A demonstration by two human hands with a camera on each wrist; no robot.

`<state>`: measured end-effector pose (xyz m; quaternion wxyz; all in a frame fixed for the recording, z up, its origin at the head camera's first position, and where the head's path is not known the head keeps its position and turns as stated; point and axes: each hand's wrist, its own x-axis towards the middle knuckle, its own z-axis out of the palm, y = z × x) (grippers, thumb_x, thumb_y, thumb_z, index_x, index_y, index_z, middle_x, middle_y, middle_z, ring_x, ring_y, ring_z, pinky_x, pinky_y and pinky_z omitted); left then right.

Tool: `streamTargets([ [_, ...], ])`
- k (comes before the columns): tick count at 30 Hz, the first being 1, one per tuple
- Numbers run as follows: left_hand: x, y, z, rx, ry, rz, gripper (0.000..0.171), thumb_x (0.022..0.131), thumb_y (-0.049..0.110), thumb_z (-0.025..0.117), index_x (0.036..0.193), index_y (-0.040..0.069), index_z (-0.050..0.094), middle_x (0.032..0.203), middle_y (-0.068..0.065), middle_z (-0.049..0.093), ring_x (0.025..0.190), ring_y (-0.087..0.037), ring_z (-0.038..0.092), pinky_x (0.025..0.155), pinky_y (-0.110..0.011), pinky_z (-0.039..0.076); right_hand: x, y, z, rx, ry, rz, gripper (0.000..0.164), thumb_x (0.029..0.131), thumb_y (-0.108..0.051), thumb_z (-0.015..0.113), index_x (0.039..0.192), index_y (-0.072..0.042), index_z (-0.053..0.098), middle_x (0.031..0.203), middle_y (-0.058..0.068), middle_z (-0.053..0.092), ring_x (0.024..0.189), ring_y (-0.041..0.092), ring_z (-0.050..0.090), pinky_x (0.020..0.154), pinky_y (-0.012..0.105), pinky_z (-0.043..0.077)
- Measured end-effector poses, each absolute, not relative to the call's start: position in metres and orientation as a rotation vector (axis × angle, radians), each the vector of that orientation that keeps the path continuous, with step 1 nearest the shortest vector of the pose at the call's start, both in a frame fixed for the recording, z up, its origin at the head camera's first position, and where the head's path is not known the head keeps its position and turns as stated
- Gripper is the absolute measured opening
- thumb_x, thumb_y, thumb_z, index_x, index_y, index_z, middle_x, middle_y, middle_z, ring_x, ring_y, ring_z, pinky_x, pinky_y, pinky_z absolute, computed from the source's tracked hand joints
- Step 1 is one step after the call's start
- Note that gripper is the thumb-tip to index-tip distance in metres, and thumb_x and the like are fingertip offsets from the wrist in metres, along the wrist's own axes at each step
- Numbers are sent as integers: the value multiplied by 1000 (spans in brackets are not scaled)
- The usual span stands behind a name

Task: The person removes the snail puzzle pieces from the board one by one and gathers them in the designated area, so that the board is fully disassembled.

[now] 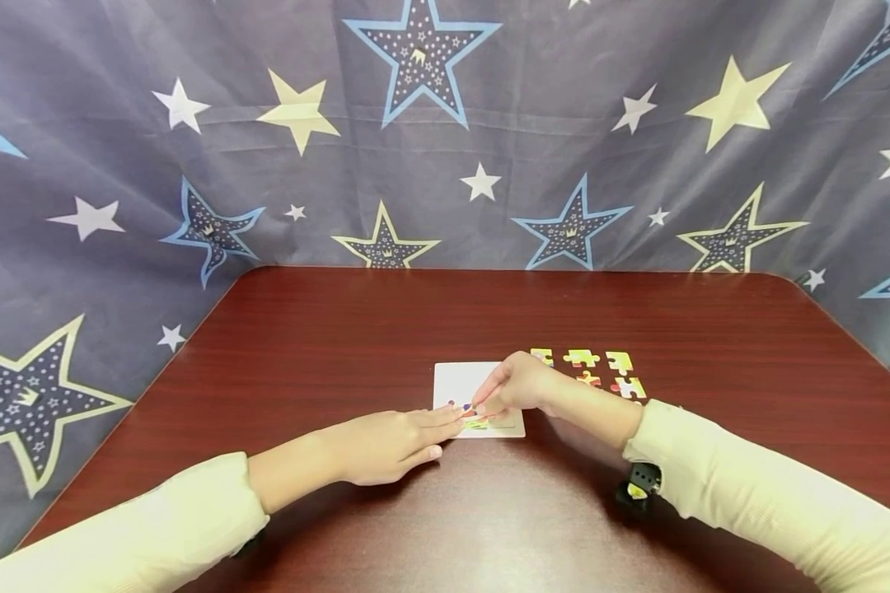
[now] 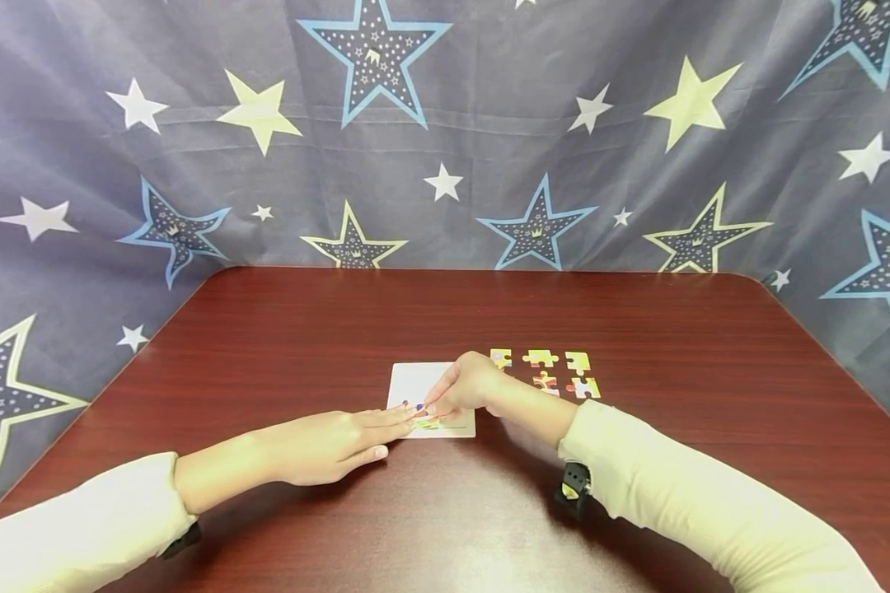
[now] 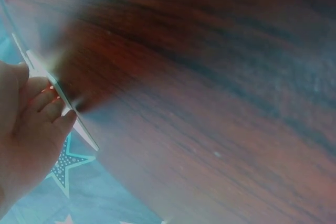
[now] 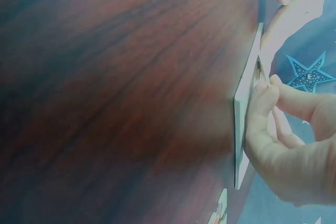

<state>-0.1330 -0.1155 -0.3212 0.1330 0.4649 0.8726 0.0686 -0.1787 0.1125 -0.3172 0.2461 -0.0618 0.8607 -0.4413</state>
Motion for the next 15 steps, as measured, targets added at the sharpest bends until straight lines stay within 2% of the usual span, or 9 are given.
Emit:
streamTargets([
  [7, -133, -115, -321, 1354, 2540, 169, 47, 105, 28, 37, 149, 13, 36, 159, -3, 29, 146, -17, 32, 116, -39, 35, -179, 113, -317, -131, 2352, -1218, 16, 76, -1, 78, 91, 4, 76, 86, 17, 76, 56, 4, 64, 62, 25, 59],
  [15, -133, -115, -322, 1362, 2536, 182, 49, 105, 27, 37, 151, 13, 32, 159, -4, 28, 147, -17, 29, 115, -39, 35, -181, 113, -314, -88, 2334, -1258, 17, 74, 1, 79, 89, 8, 75, 83, 19, 75, 51, 5, 63, 58, 24, 58],
])
